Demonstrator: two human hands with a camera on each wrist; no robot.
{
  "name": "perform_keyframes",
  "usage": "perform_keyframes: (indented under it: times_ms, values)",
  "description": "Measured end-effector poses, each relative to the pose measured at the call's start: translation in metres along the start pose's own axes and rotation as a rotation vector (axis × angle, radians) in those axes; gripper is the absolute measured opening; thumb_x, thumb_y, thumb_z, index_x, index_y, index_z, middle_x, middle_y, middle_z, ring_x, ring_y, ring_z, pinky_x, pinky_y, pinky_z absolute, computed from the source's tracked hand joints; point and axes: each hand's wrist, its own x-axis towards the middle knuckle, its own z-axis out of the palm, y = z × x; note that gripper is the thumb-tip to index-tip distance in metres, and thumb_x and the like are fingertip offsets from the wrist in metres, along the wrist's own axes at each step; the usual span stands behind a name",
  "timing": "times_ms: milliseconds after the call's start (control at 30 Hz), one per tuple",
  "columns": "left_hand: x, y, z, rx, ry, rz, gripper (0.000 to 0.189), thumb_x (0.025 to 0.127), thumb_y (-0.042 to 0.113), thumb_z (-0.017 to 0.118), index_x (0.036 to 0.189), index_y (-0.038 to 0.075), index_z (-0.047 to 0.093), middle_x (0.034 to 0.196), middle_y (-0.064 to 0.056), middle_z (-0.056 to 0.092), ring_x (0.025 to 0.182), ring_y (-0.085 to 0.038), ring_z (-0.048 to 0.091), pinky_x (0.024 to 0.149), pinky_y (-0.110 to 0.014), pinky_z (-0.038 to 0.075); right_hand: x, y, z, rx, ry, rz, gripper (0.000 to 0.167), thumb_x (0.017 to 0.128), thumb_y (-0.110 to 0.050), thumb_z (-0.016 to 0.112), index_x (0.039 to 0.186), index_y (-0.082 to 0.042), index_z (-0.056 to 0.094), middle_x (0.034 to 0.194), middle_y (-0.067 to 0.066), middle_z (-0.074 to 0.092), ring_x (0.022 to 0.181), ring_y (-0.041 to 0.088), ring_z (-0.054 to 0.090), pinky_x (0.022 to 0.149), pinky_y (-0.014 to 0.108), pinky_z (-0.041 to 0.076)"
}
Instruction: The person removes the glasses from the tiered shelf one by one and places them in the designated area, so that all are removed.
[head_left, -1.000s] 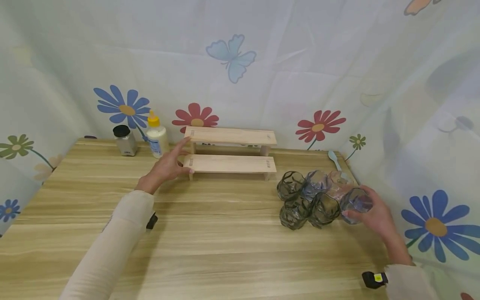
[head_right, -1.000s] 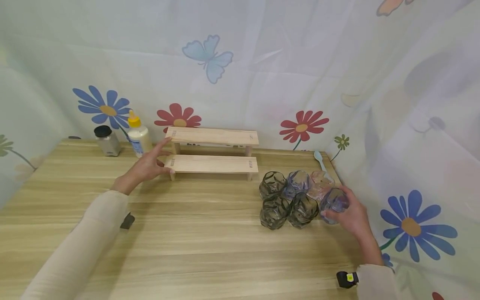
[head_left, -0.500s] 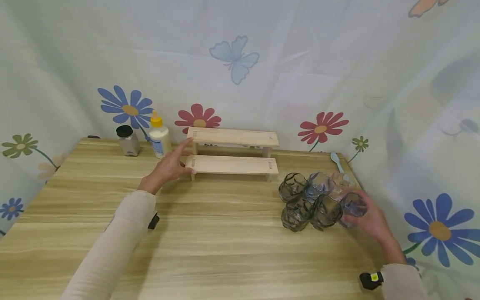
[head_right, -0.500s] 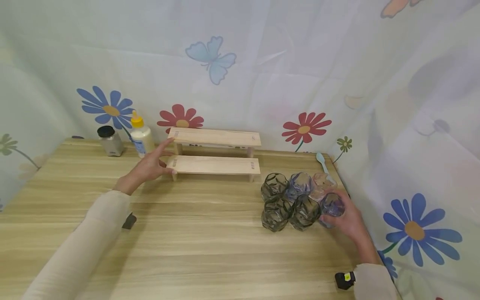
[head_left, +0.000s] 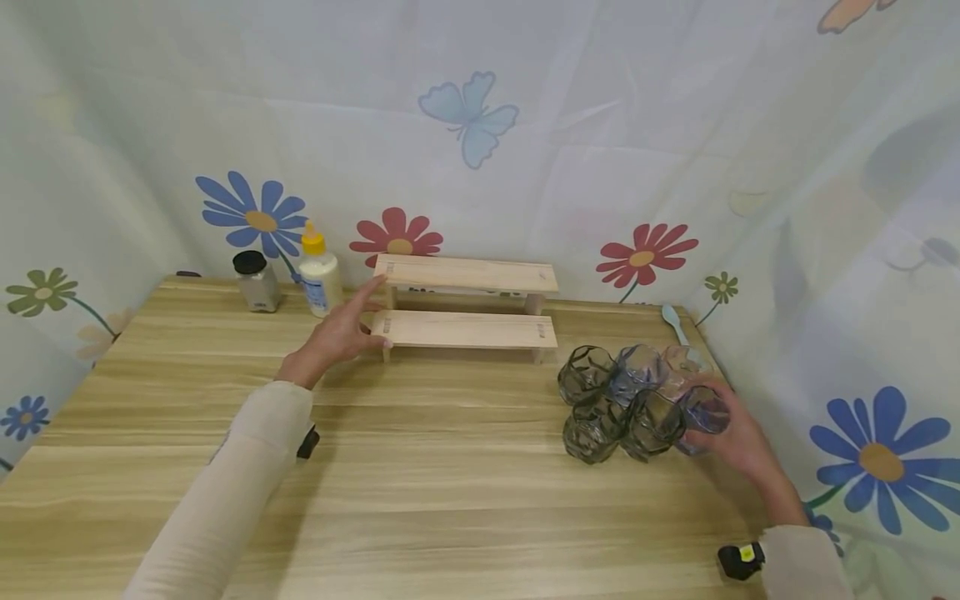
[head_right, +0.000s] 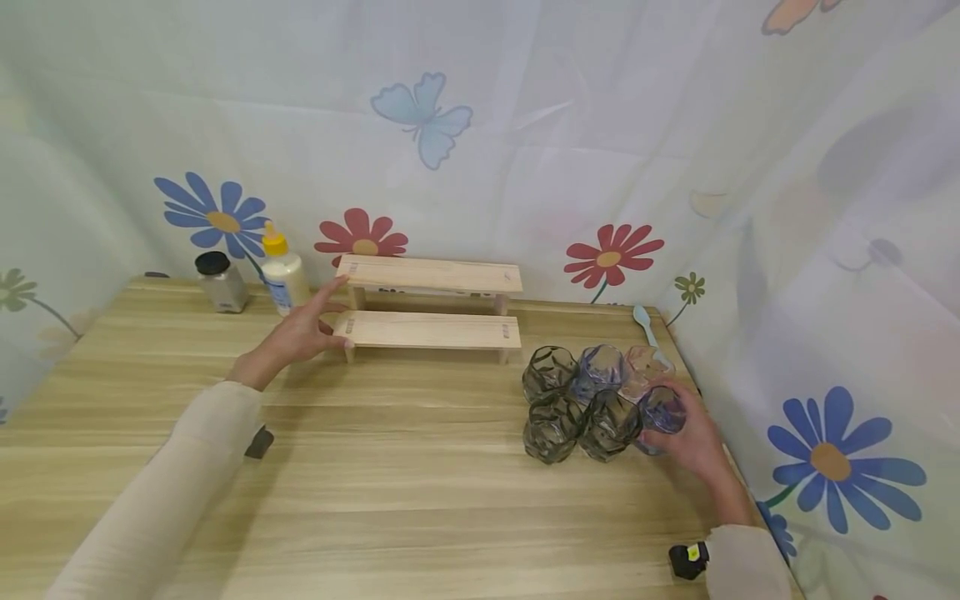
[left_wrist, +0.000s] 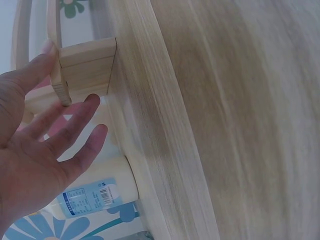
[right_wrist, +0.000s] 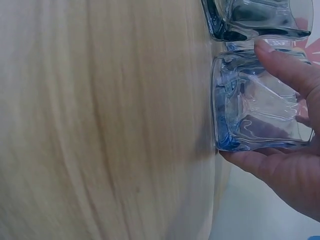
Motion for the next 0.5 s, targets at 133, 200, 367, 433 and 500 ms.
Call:
perform_keyframes:
  times_ms: [133,200,367,433,500]
  values:
    - [0.002,-0.001,-0.001,0.005,-0.002,0.006,0.107,0.085,0.018,0.080,0.160,0.035,0.006,0.148,-0.023,0.051,0.100,-0.040,0.067,0.082,-0.051,0.053,-0.001,0.000,0.001,0.024,-0.016,-0.036,0.085,0.068,0.007,0.085,0.141,-0.001,0.042,0.145,0.025,0.043,0.119,0.050,0.049,0.088,0.054,0.045]
    - [0.003,-0.003,-0.001,0.009,0.000,0.012,0.107,0.085,0.018,0.080,0.160,0.035,0.006,0.148,-0.022,0.051,0.099,-0.041,0.067,0.083,-0.051,0.053,0.000,0.000,0.001,0.061,-0.024,-0.053,0.087,0.068,0.005,0.085,0.143,-0.003,0.042,0.148,0.018,0.042,0.128,0.052,0.040,0.097,0.062,0.038]
    - [0.002,-0.009,-0.002,0.015,0.008,0.010,0.107,0.085,0.019,0.080,0.160,0.034,0.005,0.148,-0.023,0.051,0.099,-0.040,0.068,0.082,-0.051,0.054,0.005,-0.004,-0.001,0.147,-0.056,-0.061,0.091,0.069,0.001,0.087,0.146,-0.004,0.040,0.150,0.016,0.043,0.142,0.056,0.023,0.104,0.079,0.018]
    - [0.002,-0.010,-0.002,0.009,0.005,0.005,0.107,0.085,0.019,0.081,0.160,0.034,0.006,0.148,-0.023,0.051,0.099,-0.040,0.068,0.083,-0.051,0.054,0.004,-0.008,-0.004,0.136,-0.088,-0.008,0.093,0.071,-0.004,0.087,0.149,-0.003,0.036,0.152,0.024,0.038,0.142,0.058,0.021,0.103,0.079,0.019]
    - [0.002,-0.011,-0.002,-0.004,-0.001,0.003,0.107,0.085,0.019,0.080,0.160,0.034,0.006,0.148,-0.024,0.050,0.099,-0.041,0.067,0.083,-0.051,0.053,0.003,-0.014,-0.008,0.094,-0.128,0.066,0.098,0.075,-0.010,0.087,0.154,-0.003,0.029,0.155,0.032,0.031,0.141,0.061,0.020,0.102,0.080,0.021]
